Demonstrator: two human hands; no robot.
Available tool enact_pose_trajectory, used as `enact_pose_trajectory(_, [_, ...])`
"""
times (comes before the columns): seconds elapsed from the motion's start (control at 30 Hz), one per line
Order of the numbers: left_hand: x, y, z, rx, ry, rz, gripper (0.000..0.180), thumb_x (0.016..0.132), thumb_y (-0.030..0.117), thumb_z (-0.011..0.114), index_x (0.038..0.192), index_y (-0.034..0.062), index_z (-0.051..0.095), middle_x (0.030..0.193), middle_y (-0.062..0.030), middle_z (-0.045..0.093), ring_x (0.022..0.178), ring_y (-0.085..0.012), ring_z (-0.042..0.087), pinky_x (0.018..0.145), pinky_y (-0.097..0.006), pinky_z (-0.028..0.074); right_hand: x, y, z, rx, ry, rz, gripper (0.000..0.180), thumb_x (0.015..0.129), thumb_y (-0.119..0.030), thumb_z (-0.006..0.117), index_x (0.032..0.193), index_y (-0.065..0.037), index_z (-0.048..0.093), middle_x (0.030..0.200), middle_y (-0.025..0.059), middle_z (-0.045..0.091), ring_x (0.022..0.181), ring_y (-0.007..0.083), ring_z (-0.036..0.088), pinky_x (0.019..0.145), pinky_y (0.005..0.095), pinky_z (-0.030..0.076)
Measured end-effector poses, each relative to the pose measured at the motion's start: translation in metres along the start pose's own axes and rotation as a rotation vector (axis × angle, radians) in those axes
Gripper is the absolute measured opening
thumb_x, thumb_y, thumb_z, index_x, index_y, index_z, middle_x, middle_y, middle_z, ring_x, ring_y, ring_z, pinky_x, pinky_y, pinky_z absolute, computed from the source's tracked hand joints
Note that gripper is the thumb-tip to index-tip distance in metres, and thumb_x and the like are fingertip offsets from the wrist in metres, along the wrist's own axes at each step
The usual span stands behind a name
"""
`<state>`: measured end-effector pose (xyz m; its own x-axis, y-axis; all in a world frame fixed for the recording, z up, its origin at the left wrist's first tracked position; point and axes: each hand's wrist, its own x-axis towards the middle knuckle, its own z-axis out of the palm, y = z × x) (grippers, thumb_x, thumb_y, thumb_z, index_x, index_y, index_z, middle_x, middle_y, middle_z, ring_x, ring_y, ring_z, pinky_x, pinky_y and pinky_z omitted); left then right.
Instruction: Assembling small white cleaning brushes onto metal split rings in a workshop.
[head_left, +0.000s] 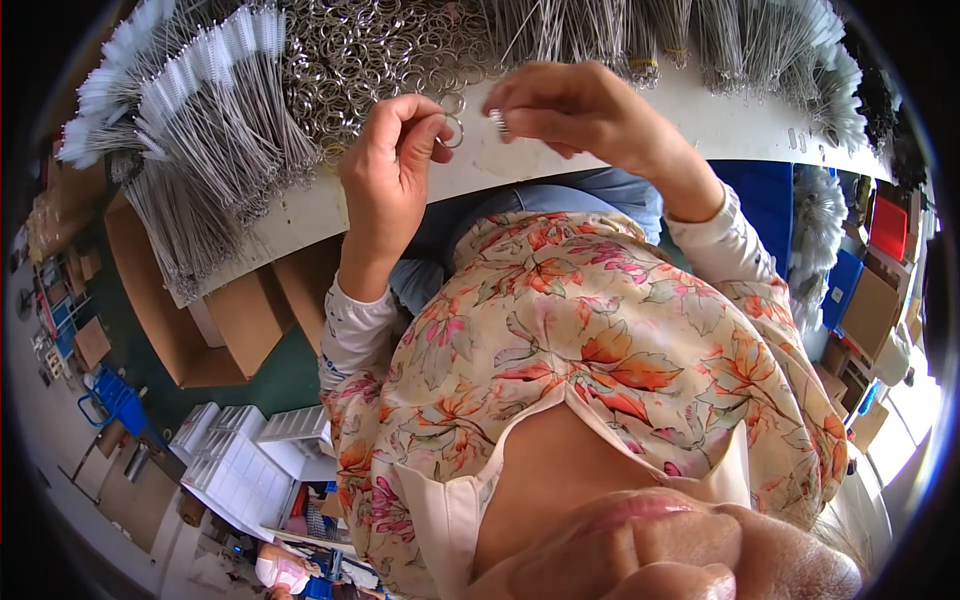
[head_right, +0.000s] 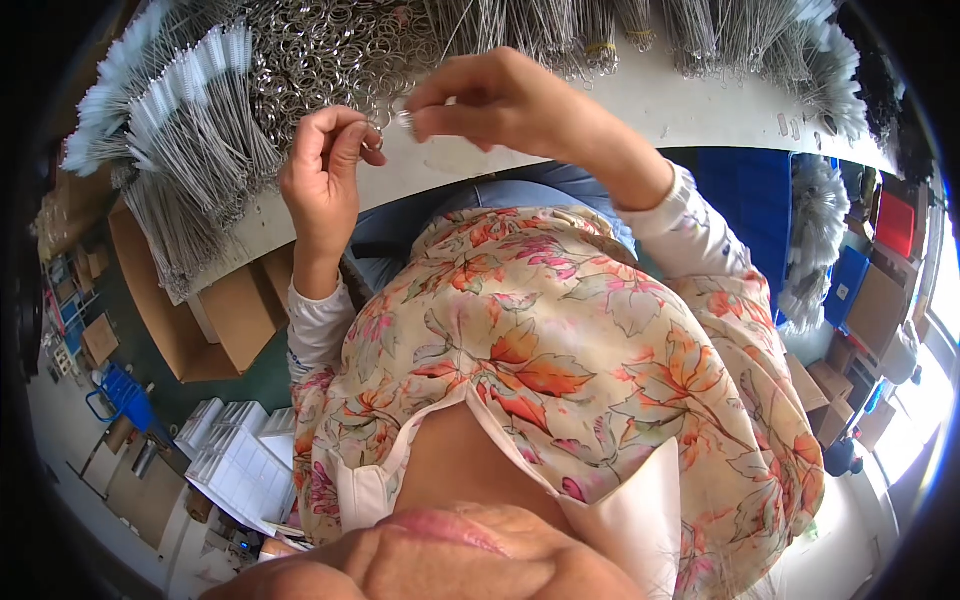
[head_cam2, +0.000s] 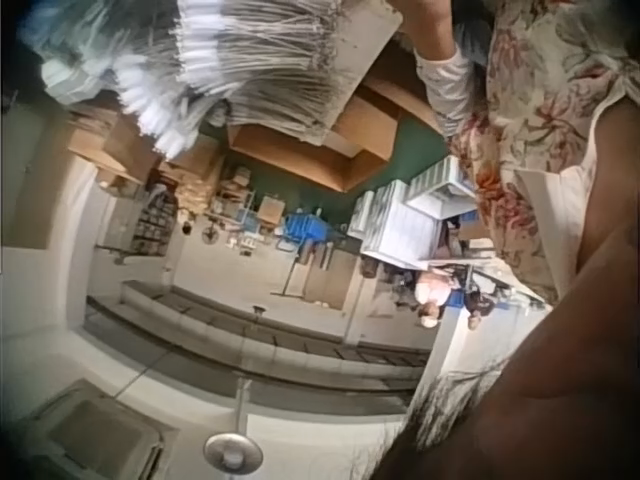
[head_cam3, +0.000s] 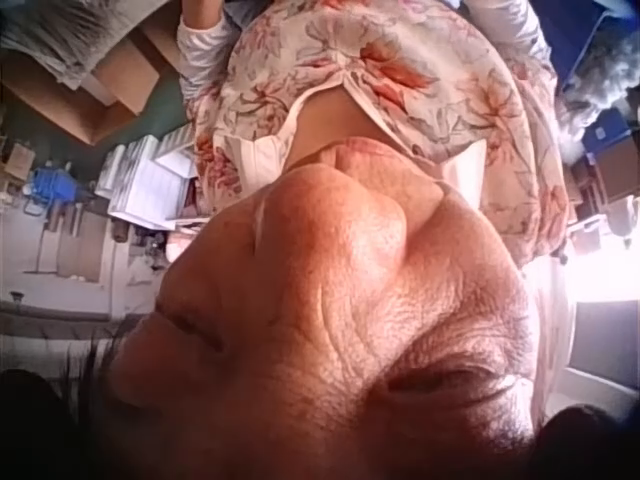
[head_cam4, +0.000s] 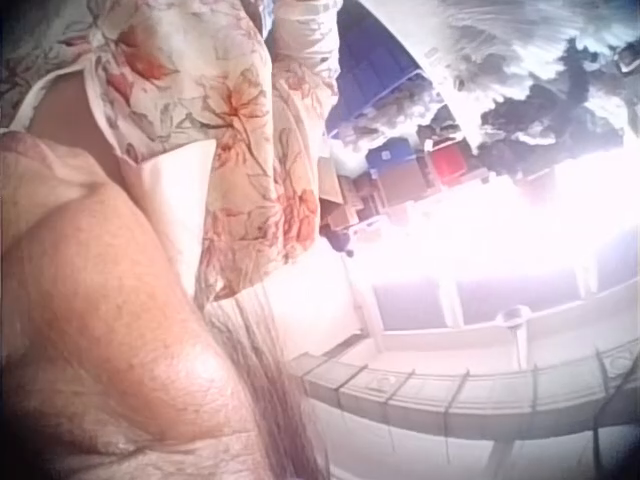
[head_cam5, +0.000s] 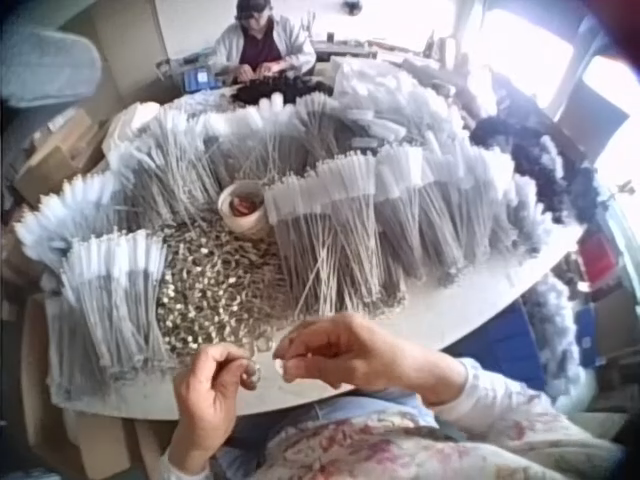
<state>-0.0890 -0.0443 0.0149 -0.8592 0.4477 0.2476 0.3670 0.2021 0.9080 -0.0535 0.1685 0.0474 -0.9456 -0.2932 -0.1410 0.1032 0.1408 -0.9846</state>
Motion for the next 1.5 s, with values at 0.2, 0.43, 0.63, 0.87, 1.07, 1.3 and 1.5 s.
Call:
enact_pose_trajectory(0.2, [0.004,0.009,0.005,-0.118,0.099,0.108,0.01,0.088,0.005,0.057,0.095,-0.0017,0.057,0.083,-0.0071,0.061,0.061,-0.0087,0.059,0.053,-0.02,0.046,0.013,-0.007,0.018,0.169,-0.057,0.031,0.017,0.084,-0.018,0.065,0.087,-0.001,0.067,0.077,0.0017,0.059,0.054,0.0059,0.046,0.047,0.0206,0.036])
enact_pose_trajectory(0.43, [-0.003,0.022,0.002,-1.118,-0.031,-0.282,0.019,0.088,0.009,0.058,0.103,-0.0026,0.06,0.097,-0.012,0.064,0.088,-0.0141,0.062,0.074,-0.023,0.053,0.002,-0.004,0.04,-0.555,0.353,-0.884,0.019,0.061,-0.006,0.071,0.08,-0.006,0.068,0.086,0.002,0.06,0.063,0.015,0.059,0.052,0.0267,0.049])
enact_pose_trajectory(0.63, [-0.007,0.028,-0.013,-0.991,-0.137,-0.242,0.024,0.085,0.006,0.06,0.108,-0.0033,0.061,0.106,-0.0146,0.063,0.094,-0.0165,0.061,0.082,-0.026,0.05,0.006,-0.001,0.034,-0.832,0.339,-1.163,0.029,0.053,-0.007,0.067,0.082,-0.001,0.068,0.09,0.0013,0.059,0.056,0.0096,0.053,0.043,0.0245,0.041])
enact_pose_trajectory(0.87, [-0.011,0.042,-0.024,-0.67,-0.107,-0.227,0.025,0.081,-0.007,0.058,0.107,-0.0048,0.061,0.102,-0.0131,0.062,0.09,-0.0161,0.062,0.08,-0.026,0.052,0.01,0.0,0.036,-0.898,0.279,-1.212,0.025,0.055,-0.007,0.067,0.079,0.0,0.066,0.085,0.0001,0.056,0.053,0.0093,0.049,0.042,0.0245,0.039])
enact_pose_trajectory(1.07, [-0.011,0.044,-0.013,-0.284,0.147,0.136,0.03,0.077,-0.009,0.06,0.107,-0.0072,0.059,0.103,-0.0149,0.06,0.089,-0.0188,0.063,0.074,-0.027,0.056,0.002,-0.018,0.039,-0.193,0.141,-0.673,0.015,0.067,-0.006,0.073,0.081,-0.007,0.068,0.084,0.005,0.062,0.067,0.0184,0.062,0.063,0.0293,0.052])
enact_pose_trajectory(1.3, [-0.006,0.036,-0.008,0.176,0.339,0.492,0.032,0.075,-0.004,0.064,0.107,-0.0058,0.06,0.096,-0.0156,0.064,0.083,-0.0221,0.066,0.069,-0.028,0.057,0.005,-0.032,0.042,0.676,0.057,0.058,0.016,0.084,-0.02,0.066,0.087,-0.004,0.065,0.063,-0.0034,0.053,0.051,0.0019,0.043,0.043,0.0171,0.03])
enact_pose_trajectory(1.5, [-0.004,0.027,-0.011,0.268,0.347,0.531,0.032,0.074,-0.004,0.064,0.106,-0.0045,0.061,0.095,-0.014,0.066,0.082,-0.021,0.066,0.068,-0.027,0.056,0.015,-0.029,0.045,0.593,0.005,0.07,0.016,0.084,-0.02,0.067,0.085,-0.004,0.064,0.062,-0.0034,0.054,0.05,0.0019,0.045,0.042,0.0163,0.03])
